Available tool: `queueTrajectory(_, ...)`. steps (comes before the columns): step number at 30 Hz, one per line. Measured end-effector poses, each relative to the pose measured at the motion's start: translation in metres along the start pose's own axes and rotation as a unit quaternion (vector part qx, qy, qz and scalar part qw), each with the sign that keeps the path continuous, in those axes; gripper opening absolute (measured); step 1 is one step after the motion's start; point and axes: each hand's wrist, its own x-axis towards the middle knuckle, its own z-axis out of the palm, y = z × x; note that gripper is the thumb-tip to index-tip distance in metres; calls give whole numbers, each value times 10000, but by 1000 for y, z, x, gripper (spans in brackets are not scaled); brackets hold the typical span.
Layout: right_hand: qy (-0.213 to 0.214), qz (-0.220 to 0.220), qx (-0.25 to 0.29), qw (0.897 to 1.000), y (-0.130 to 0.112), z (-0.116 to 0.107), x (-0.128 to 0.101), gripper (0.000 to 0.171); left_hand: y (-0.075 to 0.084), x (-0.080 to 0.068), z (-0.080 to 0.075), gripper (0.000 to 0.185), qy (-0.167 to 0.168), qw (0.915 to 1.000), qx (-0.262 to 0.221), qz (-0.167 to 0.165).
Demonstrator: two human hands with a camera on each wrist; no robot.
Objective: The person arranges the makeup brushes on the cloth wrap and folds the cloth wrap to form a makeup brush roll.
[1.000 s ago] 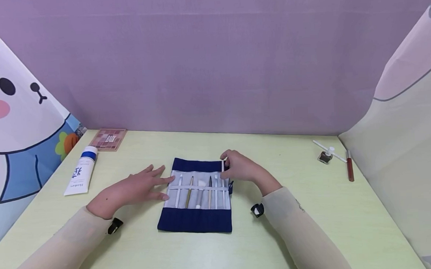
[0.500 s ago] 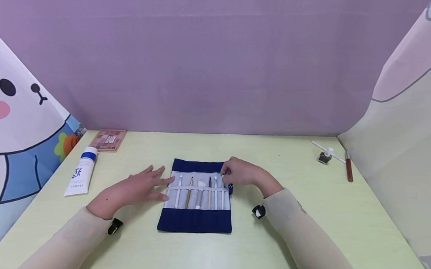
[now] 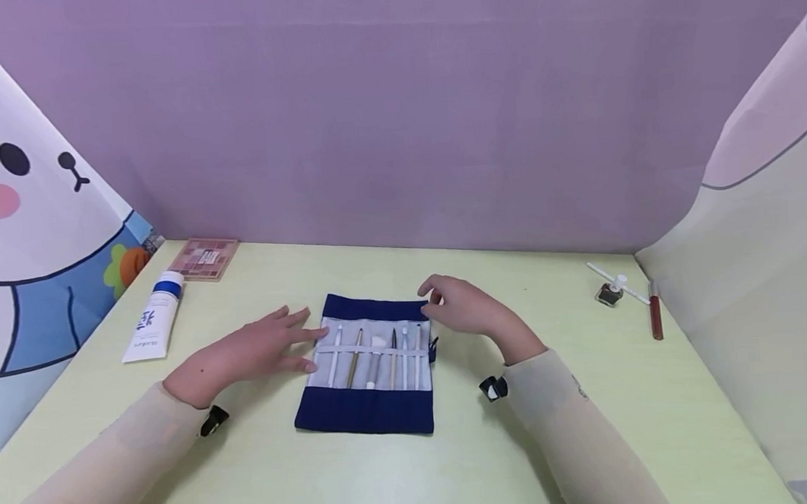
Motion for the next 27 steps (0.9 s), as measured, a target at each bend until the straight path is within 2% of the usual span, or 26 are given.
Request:
queueTrajectory(5,151,-191,22,9997,-1,-8,-4,39,8,4,-3,79,405,9977,453,316)
queueTrajectory(8,237,-265,39,9994,-3,-11,-6,38,14,13,-8,95,354,9953,630,647)
queueTrajectory(14,229,-231,193,9993,-6,-11,-11,36,21,35,-20,103,-500,9896,711,1142)
queueTrajectory(20,217,-274,239,9991,-9,-9,-14,35,22,51,-23,115,-1246,9846,376,1171)
queueTrajectory(27,227,-303,171,9991,-7,-7,-14,34,23,61,-25,111,-1639,9800,397,1053)
